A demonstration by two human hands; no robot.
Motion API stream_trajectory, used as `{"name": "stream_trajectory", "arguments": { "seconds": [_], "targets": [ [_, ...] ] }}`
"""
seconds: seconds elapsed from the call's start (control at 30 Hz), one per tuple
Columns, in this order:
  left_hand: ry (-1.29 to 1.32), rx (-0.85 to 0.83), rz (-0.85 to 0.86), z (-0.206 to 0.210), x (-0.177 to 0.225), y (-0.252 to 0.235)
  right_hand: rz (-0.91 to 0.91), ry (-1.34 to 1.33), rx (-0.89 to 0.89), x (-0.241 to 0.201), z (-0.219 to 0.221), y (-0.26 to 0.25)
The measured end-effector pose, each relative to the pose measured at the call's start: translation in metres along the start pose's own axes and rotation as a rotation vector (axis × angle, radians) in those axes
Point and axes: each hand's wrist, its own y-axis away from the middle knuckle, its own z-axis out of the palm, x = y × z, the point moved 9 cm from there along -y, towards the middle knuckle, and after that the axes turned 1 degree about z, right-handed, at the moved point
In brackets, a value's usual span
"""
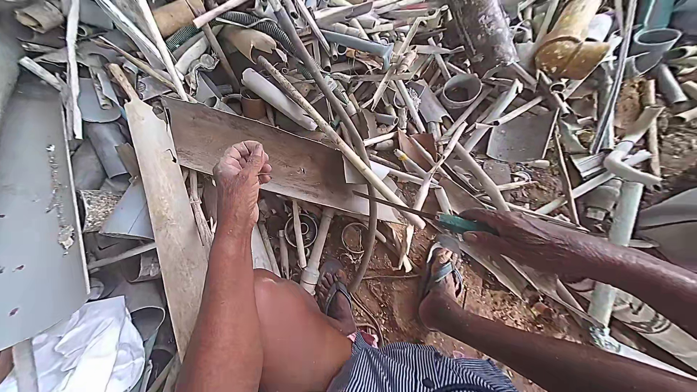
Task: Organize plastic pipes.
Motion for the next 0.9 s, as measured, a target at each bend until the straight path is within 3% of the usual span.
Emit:
{"name": "stream_trajectory", "arguments": {
  "seconds": [0.2, 0.33, 0.57, 0.73, 0.9],
  "targets": [
    [-0.645, -0.251, 0.128, 0.06, -0.007, -0.04, 0.069, -0.124, 0.226, 0.024, -0.053, -0.051],
    [-0.819, -0.447, 0.093, 0.106, -0.035, -0.049, 0.188, -0.211, 0.276, 0.045, -0.071, -0.086],
    [-1.061, -0.805, -0.092, 0.158, -0.085, -0.038, 0.197, -0.31, 0.243, 0.047, -0.063, -0.154],
    [-1.115, -0.919, -0.135, 0.169, -0.108, -0.033, 0.163, -0.284, 0.13, 0.037, -0.029, -0.194],
    [-1.189, -0.941, -0.16, 0.162, -0.106, -0.024, 0.11, -0.246, 0.041, 0.02, 0.004, -0.192]
  ]
}}
